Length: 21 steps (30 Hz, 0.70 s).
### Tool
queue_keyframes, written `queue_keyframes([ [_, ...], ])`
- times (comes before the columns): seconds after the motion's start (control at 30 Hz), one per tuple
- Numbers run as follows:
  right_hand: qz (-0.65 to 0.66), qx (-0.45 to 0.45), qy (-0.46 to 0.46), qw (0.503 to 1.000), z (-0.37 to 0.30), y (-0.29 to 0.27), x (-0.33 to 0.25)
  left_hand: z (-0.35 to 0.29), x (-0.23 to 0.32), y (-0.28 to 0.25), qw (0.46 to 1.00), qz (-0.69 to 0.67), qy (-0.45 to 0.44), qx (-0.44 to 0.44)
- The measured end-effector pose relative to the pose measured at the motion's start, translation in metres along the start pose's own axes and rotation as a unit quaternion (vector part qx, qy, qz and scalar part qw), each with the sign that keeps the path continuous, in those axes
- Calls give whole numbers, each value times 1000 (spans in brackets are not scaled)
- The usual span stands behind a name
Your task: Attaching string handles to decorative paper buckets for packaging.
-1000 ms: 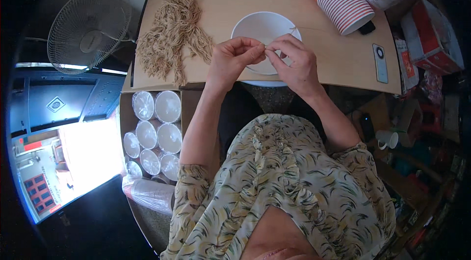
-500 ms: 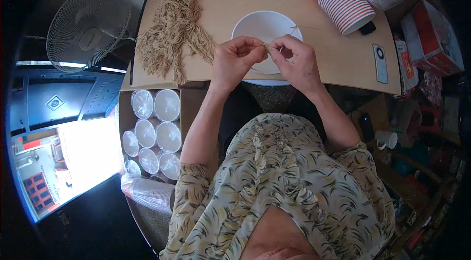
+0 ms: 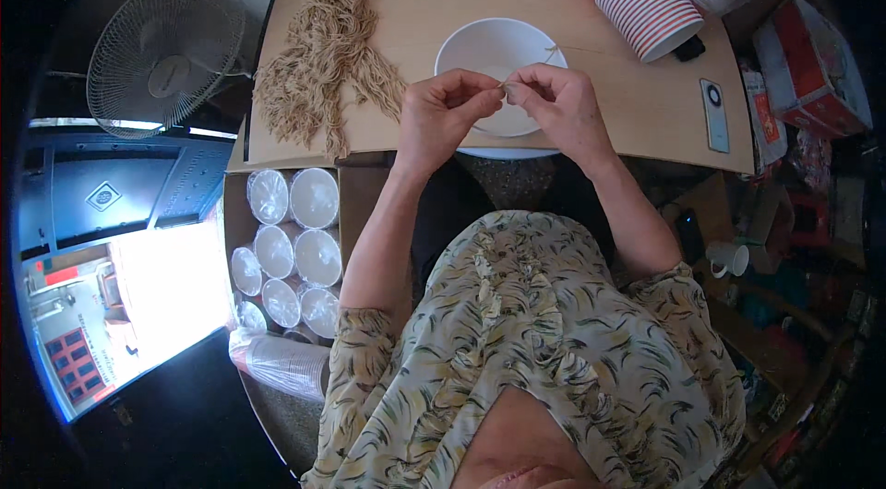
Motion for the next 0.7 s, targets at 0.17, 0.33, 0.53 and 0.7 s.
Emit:
queue_keyframes([
  [0.17,4,-26,-26,999,1,-7,1,1,-1,-4,1000,-11,-19,-14],
  [0.33,-59,0,-78,995,3,-9,0,0,4,-4,999,-8,-2,-39],
  [0.53,-39,-52,-46,997,3,-5,3,1,6,-2,999,-7,-20,-46],
  [0.7,-62,-60,-78,993,0,-6,1,2,7,0,999,-24,-26,-20],
])
Point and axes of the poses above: each hand's wrist, its own z-axis towards the middle knuckle, its own y-axis out of the palm, x = y × z, the point moved 2 cm from there along z, towards the middle knuckle, and after that the axes turned 5 degrees about y, right-handed, at the moved point
